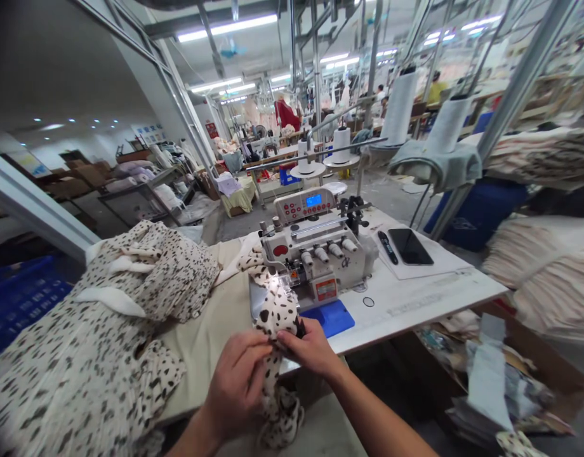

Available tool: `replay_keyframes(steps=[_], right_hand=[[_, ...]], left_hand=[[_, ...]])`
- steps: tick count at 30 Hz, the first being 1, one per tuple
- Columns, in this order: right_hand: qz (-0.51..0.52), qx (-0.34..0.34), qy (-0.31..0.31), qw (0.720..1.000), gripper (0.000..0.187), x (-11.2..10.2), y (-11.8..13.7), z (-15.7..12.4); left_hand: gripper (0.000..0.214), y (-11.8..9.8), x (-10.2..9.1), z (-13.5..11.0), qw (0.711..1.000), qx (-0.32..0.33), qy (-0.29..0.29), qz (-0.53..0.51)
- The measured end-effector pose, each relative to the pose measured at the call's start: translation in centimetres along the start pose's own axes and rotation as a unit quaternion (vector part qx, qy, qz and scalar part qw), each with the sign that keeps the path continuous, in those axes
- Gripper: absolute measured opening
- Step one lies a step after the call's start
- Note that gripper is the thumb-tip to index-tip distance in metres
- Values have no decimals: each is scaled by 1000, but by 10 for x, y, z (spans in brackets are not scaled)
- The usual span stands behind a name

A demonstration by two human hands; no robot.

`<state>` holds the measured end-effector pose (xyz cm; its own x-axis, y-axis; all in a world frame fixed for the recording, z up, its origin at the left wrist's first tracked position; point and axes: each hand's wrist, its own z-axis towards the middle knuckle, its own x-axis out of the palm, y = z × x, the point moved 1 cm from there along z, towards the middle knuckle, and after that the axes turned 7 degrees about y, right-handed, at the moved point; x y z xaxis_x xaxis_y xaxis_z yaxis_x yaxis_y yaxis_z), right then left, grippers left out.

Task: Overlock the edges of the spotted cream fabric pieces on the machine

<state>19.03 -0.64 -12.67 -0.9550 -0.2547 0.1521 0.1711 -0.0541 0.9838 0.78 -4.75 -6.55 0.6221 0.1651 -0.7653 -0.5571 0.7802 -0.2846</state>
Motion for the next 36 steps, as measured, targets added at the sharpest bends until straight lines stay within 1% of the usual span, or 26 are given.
replay_keyframes(steps=[1,3,5,7,12,14,18,26,32,36], right_hand=[[-6,-5,-4,1000,38,0,-1,0],[-17,-18,-8,1000,37,-1,-2,-1],[-27,-31,-11,999,34,-2,-3,-1],[-26,-40,-20,999,32,-3,-2,-1],[31,-35,-30,998,37,-2,-1,0],[32,-32,-46,998,38,-2,-2,1],[16,-28,-84,996,40,-4,-5,2],[45,-33,-81,995,38,-3,-2,2],[51,-45,-110,992,38,-6,-9,2],[59,-49,-112,991,38,-6,-10,2]], left_hand=[[31,6,-4,17,998,46,33,-5],[30,18,-6,47,992,94,87,2],[27,27,-5,66,985,114,127,31],[23,32,-3,75,980,116,144,66],[21,35,-3,79,977,104,149,114],[22,36,-3,81,976,112,148,117],[17,38,-1,83,970,136,164,119],[16,34,-5,89,967,149,168,123],[20,33,-2,90,968,157,159,112],[22,34,0,89,970,149,157,107]])
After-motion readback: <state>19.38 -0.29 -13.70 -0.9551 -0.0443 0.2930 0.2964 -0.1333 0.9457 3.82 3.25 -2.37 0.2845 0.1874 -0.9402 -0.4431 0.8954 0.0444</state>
